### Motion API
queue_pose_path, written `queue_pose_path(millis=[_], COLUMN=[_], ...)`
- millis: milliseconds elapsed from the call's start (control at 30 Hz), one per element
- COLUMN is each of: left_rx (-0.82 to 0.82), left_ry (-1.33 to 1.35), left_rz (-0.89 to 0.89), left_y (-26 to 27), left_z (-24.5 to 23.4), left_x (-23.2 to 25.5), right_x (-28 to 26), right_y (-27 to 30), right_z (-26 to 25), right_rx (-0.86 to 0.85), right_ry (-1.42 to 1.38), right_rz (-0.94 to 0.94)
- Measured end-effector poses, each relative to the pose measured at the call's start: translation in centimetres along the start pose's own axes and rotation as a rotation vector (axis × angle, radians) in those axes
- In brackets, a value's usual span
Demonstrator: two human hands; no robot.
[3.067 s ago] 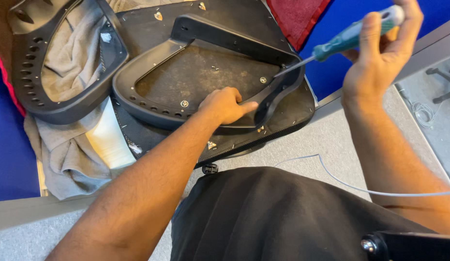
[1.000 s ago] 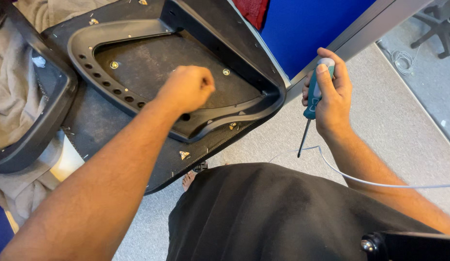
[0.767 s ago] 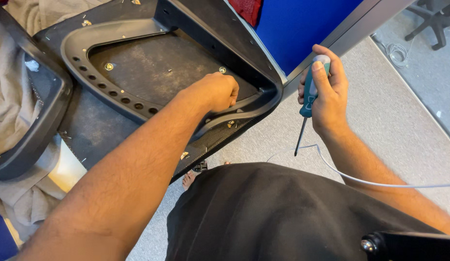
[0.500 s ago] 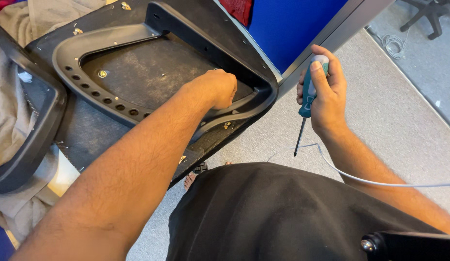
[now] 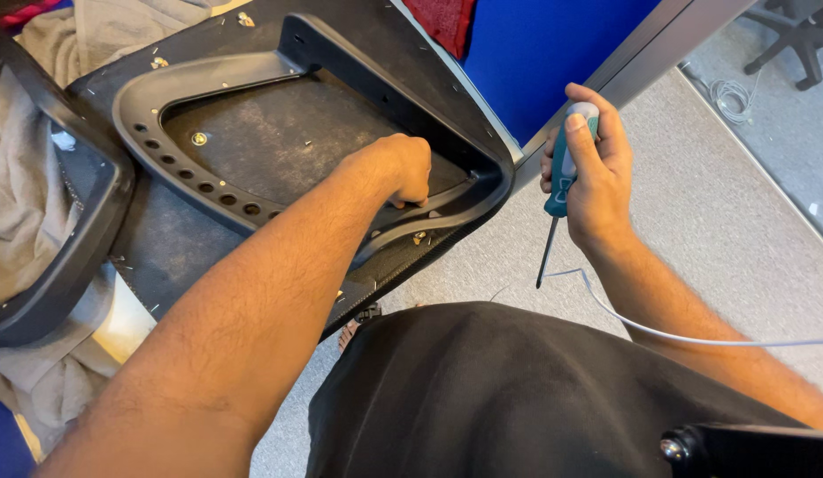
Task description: The person uses a screwdriver to fasten screws into a black plastic furniture component, securing a frame piece to the base. They repeatedly position the frame, insert screws, and tighten them while holding the part steady.
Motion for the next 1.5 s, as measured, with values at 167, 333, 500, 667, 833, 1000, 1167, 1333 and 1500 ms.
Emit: queue_pose_path(millis=[167,333,500,667,833,1000,1167,1333,1500], left_rx=[0.095,0.181,0.205,0.229,0.183,0.138,0.109,0.061,0.055], left_ry=[0.083,-0.186,0.324,0.370,0.367,0.478,0.579,0.655,0.656], left_rz=[0.027,0.213,-0.043,-0.062,-0.050,0.037,-0.007,-0.075,-0.081], left_y=[-2.8,-5.2,-2.6,0.4,0.5,-1.0,-1.6,-0.9,-0.1], left_z=[2.0,3.4,4.4,4.1,4.2,4.9,5.6,5.4,5.0], left_x=[-1.1,-0.3,-2.7,-3.1,-2.6,-2.6,-2.5,-2.3,-2.1], right_x=[-0.3,-1.4,-3.5,-5.8,-6.7,-5.5,-3.7,-2.9,-2.7], right_y=[-0.7,-1.1,-1.4,-1.5,-1.2,0.0,0.7,0.6,0.5], right_z=[0.7,1.0,1.2,1.7,3.8,6.7,7.0,7.0,7.1], right_rx=[-0.052,-0.130,-0.220,-0.238,-0.274,-0.384,-0.377,-0.386,-0.383], right_ry=[-0.071,-0.197,-0.262,-0.280,-0.356,-0.233,-0.203,-0.214,-0.175], right_rz=[-0.029,-0.044,-0.096,-0.175,-0.220,-0.291,-0.274,-0.238,-0.248])
Point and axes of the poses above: each hand's wrist, its own y-axis away from the middle knuckle, its own z-axis out of the palm, x = y × z, the point moved 5 cm from there along -y, towards the middle knuckle, and after that the axes turned 14 degrees about -y, right-handed, at the moved point
